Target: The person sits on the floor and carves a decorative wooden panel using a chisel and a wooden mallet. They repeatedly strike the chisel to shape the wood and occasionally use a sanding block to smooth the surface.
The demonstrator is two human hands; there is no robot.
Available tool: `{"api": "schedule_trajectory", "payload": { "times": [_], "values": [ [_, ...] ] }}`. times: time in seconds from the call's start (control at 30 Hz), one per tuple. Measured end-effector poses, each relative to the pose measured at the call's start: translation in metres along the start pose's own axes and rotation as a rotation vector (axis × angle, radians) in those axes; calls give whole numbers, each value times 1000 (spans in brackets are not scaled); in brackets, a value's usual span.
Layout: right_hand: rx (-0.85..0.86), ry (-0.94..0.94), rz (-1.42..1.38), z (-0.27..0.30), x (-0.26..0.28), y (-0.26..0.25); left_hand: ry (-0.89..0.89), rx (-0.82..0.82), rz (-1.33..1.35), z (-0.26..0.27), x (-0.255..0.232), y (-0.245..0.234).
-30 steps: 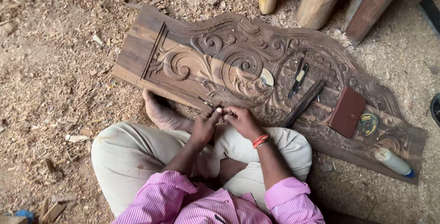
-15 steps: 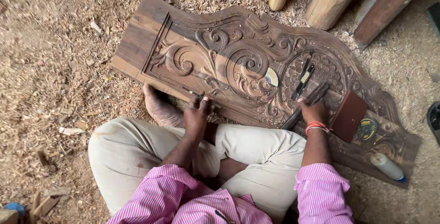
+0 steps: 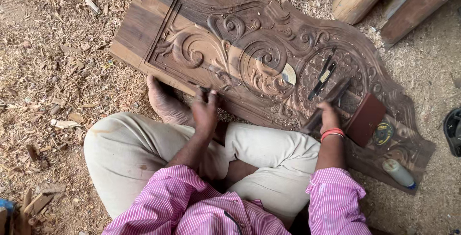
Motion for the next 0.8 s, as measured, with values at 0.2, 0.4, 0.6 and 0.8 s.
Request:
{"api": "schedule_trajectory", "payload": {
  "times": [0.2,0.4,0.6,0.8],
  "values": [
    [251,121,-504,5,-4,5,-84,-140,-64,-7,-2,-17],
    [236,20,-441,5,-4,-5,10,-104,-181,-3,3,-26],
    [321,-190,-731,92,42,14,-32,-42,199,0,10,-25],
    [323,-346,-506,221,76,62,-172,-54,402,20,22,-7]
  ]
}}
Point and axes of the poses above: each hand's wrist, its own z-axis away from the middle knuckle, its own y-axis out of the palm, x = y × z, the point moved 7 cm from there along -z, towards the middle knuckle, and after that the axes turned 1 degree about -z, right-handed, at the moved point
